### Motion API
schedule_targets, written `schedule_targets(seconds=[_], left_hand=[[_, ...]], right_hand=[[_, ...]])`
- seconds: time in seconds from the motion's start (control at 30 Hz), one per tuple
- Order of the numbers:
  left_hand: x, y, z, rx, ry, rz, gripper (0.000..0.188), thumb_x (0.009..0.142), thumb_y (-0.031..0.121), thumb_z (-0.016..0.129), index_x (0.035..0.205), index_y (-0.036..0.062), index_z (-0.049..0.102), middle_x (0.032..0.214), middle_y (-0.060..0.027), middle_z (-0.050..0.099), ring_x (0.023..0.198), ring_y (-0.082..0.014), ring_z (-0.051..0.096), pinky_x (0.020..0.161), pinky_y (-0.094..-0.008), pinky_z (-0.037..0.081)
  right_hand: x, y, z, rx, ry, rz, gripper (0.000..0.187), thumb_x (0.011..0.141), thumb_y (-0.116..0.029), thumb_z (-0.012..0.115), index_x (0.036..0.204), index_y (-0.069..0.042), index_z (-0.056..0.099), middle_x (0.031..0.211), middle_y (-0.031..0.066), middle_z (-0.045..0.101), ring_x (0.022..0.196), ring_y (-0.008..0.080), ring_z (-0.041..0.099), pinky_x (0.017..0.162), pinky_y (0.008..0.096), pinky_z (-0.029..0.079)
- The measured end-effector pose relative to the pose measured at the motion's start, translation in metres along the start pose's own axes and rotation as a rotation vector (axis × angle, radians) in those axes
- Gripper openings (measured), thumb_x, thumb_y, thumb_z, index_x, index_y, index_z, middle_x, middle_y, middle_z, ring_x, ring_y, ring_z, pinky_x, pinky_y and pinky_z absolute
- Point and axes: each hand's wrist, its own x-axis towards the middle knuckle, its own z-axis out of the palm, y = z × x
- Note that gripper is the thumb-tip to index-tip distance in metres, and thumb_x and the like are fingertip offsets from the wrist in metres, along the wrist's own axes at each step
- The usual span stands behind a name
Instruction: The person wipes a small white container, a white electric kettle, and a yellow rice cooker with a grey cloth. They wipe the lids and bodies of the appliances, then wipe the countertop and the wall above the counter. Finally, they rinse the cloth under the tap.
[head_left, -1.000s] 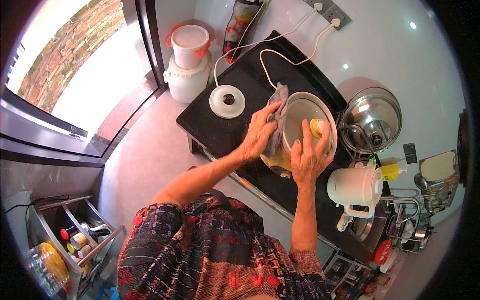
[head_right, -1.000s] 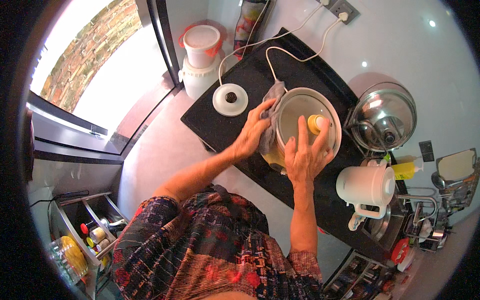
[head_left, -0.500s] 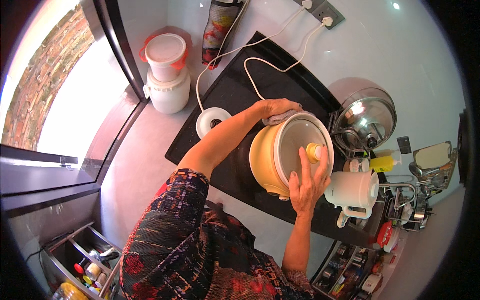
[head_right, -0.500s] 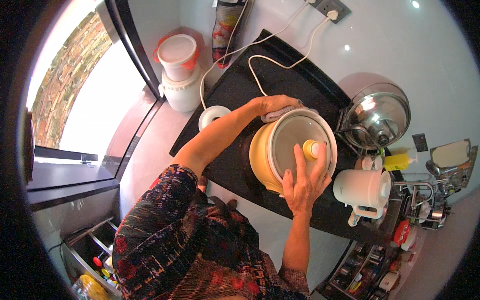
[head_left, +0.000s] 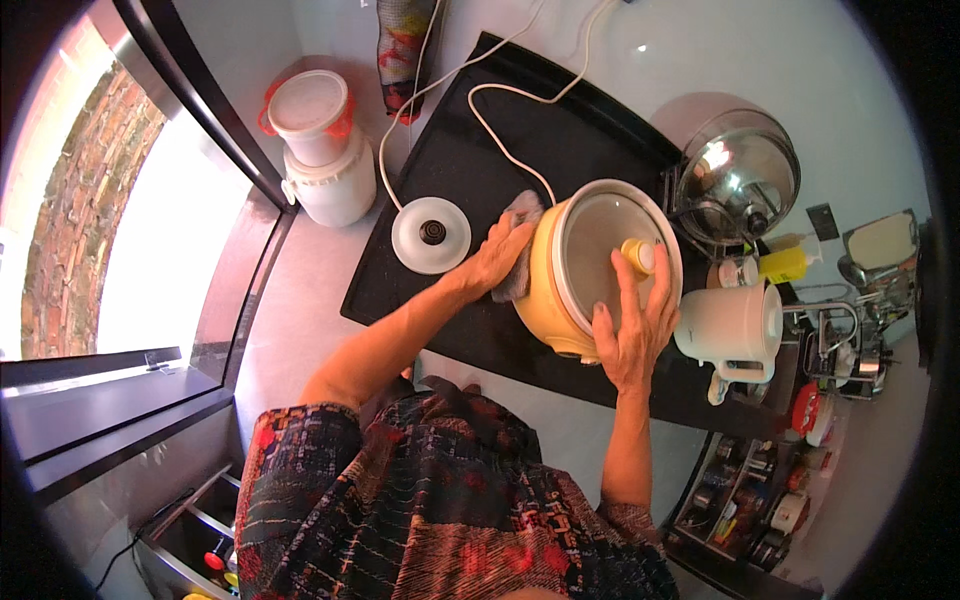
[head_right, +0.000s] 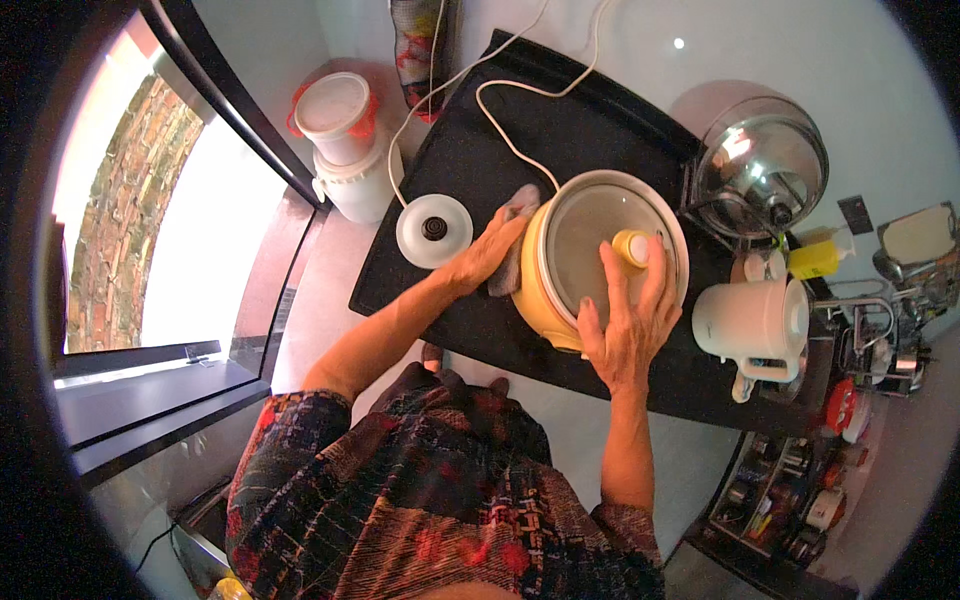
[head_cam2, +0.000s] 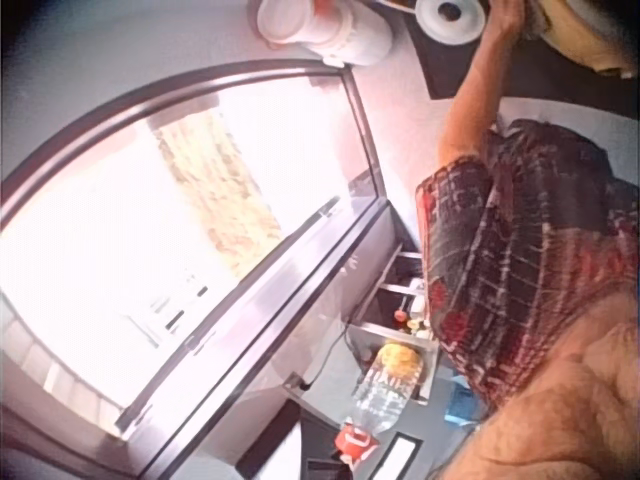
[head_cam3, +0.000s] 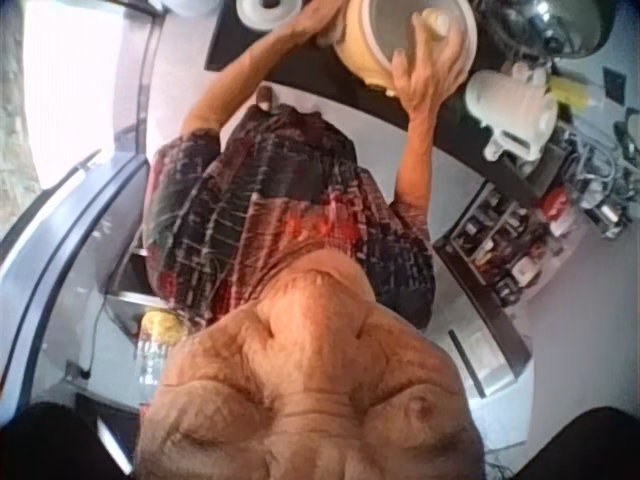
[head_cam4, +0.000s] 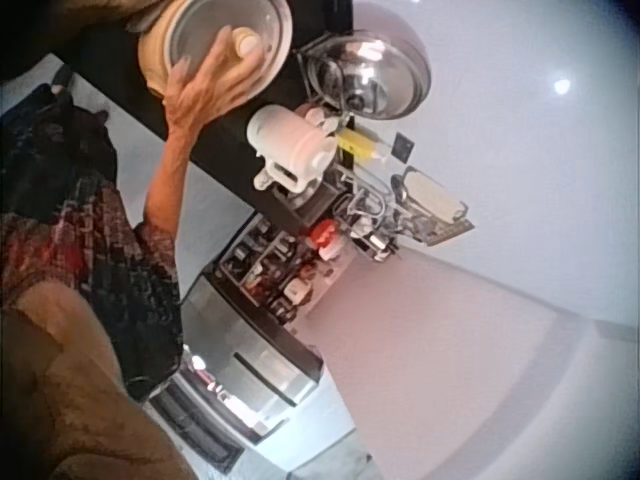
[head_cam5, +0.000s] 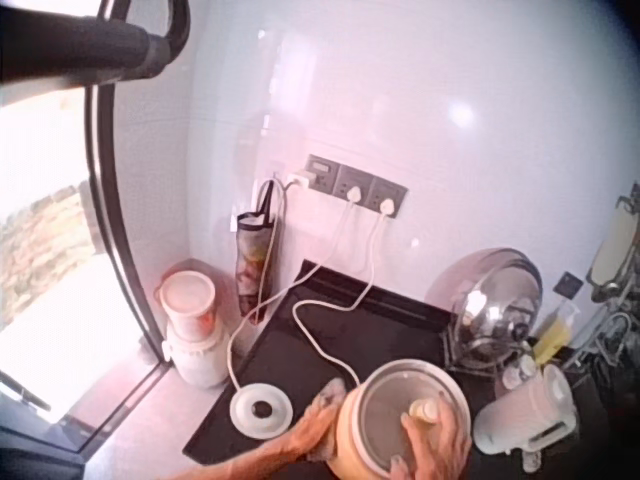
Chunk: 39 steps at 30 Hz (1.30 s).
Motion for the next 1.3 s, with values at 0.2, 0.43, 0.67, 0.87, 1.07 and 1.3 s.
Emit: schedule_targets(seconds=[0.2, 0.43, 0.67, 0.87, 1.07, 1.3], left_hand=[[-0.064, -0.012, 0.066, -0.419, 0.278, -0.270, 0.081, 0.094, 0.052, 0.043, 0.150, 0.0101, 0.002, 0.151, -0.0203, 0.008, 0.141, -0.0289, 0.010, 0.114, -0.0414, 0.015], [-0.109, 0.036, 0.117, -0.400, 0.263, -0.239, 0.065, 0.096, 0.040, 0.043, 0.146, 0.0087, 0.015, 0.149, -0.0189, 0.018, 0.136, -0.0341, 0.026, 0.110, -0.0441, 0.029], [-0.119, 0.047, 0.151, -0.690, 0.184, -0.013, 0.051, 0.101, 0.040, 0.031, 0.142, 0.0103, 0.029, 0.143, -0.0112, 0.039, 0.130, -0.0265, 0.040, 0.109, -0.0435, 0.033], [-0.136, 0.097, 0.161, -0.845, 0.099, -0.166, 0.058, 0.100, 0.049, 0.025, 0.143, 0.0107, 0.030, 0.141, -0.0097, 0.042, 0.127, -0.0255, 0.043, 0.108, -0.0457, 0.032], [-0.156, 0.099, 0.133, -0.253, -0.033, -0.188, 0.066, 0.090, 0.048, 0.055, 0.139, 0.0063, 0.040, 0.135, -0.0092, 0.048, 0.116, -0.0230, 0.051, 0.088, -0.0367, 0.041], [-0.100, 0.122, 0.109, 0.768, 0.586, 0.472, 0.055, 0.075, 0.017, 0.073, 0.123, 0.0055, 0.050, 0.122, -0.0153, 0.048, 0.116, -0.0313, 0.045, 0.092, -0.0418, 0.038]], right_hand=[[-0.005, 0.009, 0.003, 0.055, 0.130, -0.068, 0.061, 0.075, -0.030, 0.063, 0.133, -0.018, 0.051, 0.147, 0.0178, 0.027, 0.135, 0.0397, 0.026, 0.106, 0.0524, 0.024], [-0.011, 0.015, -0.002, 0.164, 0.254, -0.183, 0.057, 0.073, -0.031, 0.062, 0.127, -0.011, 0.057, 0.145, 0.0185, 0.031, 0.134, 0.0377, 0.027, 0.107, 0.0491, 0.023], [-0.052, 0.022, -0.020, 0.344, 0.353, -0.371, 0.051, 0.070, -0.027, 0.065, 0.116, -0.008, 0.060, 0.133, 0.0181, 0.045, 0.122, 0.0376, 0.037, 0.103, 0.0471, 0.028], [-0.091, 0.027, 0.018, 0.512, 0.373, -0.315, 0.048, 0.067, -0.003, 0.071, 0.112, -0.009, 0.058, 0.120, 0.0153, 0.050, 0.107, 0.0338, 0.049, 0.088, 0.0447, 0.042], [-0.101, 0.053, 0.033, 0.571, 0.502, -0.025, 0.040, 0.063, 0.005, 0.067, 0.101, -0.003, 0.056, 0.102, 0.0169, 0.052, 0.094, 0.0370, 0.053, 0.080, 0.0440, 0.046], [-0.087, 0.083, 0.043, 0.510, 0.674, 0.411, 0.034, 0.074, 0.003, 0.063, 0.107, -0.002, 0.057, 0.099, 0.0136, 0.053, 0.092, 0.0289, 0.053, 0.083, 0.0354, 0.044]])
